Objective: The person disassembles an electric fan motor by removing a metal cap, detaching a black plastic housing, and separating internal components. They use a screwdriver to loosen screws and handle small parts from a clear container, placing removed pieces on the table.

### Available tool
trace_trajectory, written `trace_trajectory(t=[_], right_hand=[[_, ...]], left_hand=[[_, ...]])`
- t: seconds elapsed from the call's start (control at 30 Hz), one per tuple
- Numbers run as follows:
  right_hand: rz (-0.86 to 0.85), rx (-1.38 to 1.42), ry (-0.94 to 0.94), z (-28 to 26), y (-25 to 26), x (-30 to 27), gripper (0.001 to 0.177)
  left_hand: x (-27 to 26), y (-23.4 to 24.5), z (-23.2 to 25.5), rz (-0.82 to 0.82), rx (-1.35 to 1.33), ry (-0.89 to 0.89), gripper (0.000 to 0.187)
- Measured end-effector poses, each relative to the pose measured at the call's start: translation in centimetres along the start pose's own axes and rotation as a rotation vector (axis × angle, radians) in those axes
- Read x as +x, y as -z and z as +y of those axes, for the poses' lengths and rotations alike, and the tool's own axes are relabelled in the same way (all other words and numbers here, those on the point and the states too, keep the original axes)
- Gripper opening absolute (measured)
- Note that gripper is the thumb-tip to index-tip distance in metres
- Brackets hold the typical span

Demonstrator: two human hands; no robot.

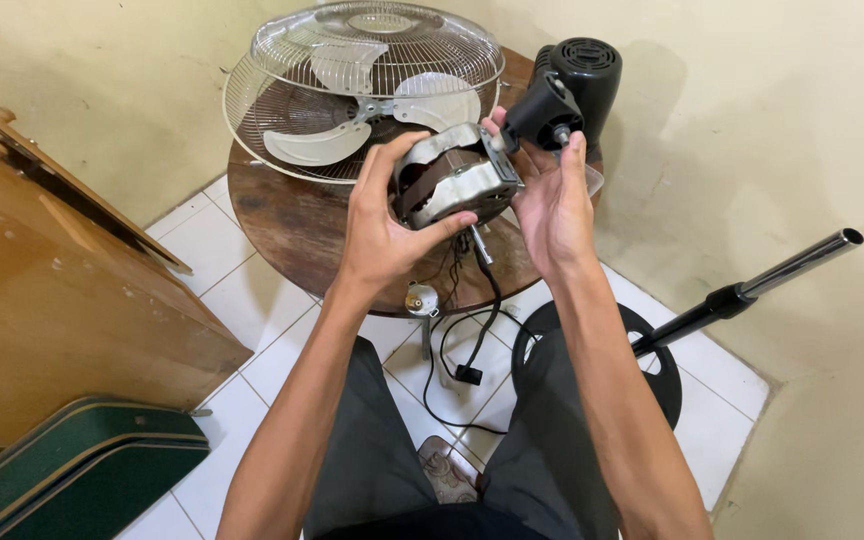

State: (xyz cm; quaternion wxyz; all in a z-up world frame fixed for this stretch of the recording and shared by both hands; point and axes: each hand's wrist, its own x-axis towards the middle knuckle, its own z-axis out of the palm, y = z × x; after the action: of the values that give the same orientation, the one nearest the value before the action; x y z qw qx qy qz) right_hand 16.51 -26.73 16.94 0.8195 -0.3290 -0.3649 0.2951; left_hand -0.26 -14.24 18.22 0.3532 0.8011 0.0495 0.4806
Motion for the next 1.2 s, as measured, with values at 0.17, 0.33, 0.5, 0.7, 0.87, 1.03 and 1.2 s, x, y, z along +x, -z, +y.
trace_trajectory(t=[0.17, 0.33, 0.5, 0.7, 0.87, 1.03, 1.2], right_hand=[[-0.067, 0.103, -0.012, -0.9, -1.0, 0.9, 0.074], [-0.001, 0.147, -0.04, 0.0, -0.6, 0.5, 0.065], [0.21, 0.205, -0.171, 2.0, 1.0, -0.1, 0.047], [0.211, 0.101, -0.32, 3.4, 3.3, -2.0, 0.042], [0.214, -0.027, -0.269, 4.2, 3.9, -4.2, 0.05], [0.219, -0.032, -0.15, 4.1, 3.5, -5.0, 0.064], [0.127, -0.055, -0.038, 2.9, 3.0, -5.9, 0.086]], left_hand=[[2.7, 1.6, 2.0, 0.016, 0.085, -0.045, 0.081], [3.7, 2.6, 2.5, 0.023, 0.096, -0.084, 0.077], [4.1, 2.6, 1.4, 0.035, 0.109, 0.0, 0.076], [4.3, 2.4, -0.6, -0.109, 0.097, 0.148, 0.068], [3.6, 2.6, -1.9, -0.177, -0.024, 0.223, 0.07], [2.8, 3.0, -3.7, -0.216, -0.193, 0.194, 0.07], [1.8, 3.6, -6.0, -0.227, -0.485, 0.201, 0.064]])
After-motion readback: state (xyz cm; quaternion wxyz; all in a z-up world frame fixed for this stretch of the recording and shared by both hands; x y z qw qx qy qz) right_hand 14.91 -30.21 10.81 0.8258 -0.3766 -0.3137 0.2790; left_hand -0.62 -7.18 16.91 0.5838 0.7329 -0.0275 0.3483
